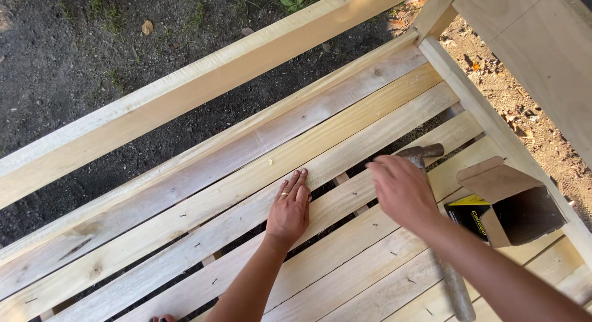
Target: The person takes nails from a cardboard nail box and hammers them into the wooden slats of an outdoor frame structure, placing each nail on a slat and driving it in with a claw hammer, repeating this across different slats.
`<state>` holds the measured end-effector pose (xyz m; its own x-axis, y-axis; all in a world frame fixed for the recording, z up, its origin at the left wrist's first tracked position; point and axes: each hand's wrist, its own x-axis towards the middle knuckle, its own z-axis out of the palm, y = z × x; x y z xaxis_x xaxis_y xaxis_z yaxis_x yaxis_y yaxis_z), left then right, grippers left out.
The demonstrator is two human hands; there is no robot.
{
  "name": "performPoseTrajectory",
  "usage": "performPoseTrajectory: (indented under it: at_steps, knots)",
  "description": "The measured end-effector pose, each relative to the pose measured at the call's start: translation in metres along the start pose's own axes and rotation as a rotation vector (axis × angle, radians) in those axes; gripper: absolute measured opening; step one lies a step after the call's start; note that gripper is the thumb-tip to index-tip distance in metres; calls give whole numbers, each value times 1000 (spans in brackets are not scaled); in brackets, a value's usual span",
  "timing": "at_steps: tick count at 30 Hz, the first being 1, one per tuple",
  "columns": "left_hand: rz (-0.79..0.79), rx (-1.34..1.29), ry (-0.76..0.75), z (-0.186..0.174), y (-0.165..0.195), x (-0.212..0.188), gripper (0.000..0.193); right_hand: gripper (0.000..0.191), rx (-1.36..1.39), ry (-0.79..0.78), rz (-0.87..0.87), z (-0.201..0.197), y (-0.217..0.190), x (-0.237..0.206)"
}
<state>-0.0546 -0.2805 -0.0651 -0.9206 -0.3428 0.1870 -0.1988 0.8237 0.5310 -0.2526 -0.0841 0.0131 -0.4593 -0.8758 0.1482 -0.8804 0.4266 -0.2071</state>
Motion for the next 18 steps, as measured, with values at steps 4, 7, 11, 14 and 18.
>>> performPoseTrajectory:
  at_steps: [4,7,11,14,18]
  knots:
    - [-21,-1,81,-8,5,5,20,30,-101,-265,-78,15,-1,73]
    - [-116,47,91,-13,9,2,16,40,137,-84,36,38,-15,85]
    - [-197,20,94,-13,9,3,16,36,17,35,33,57,-20,77]
    - [-230,31,120,-10,9,3,15,32,-41,63,38,68,-19,78]
    - [-251,31,159,-6,9,3,15,23,-61,210,-19,78,-19,84]
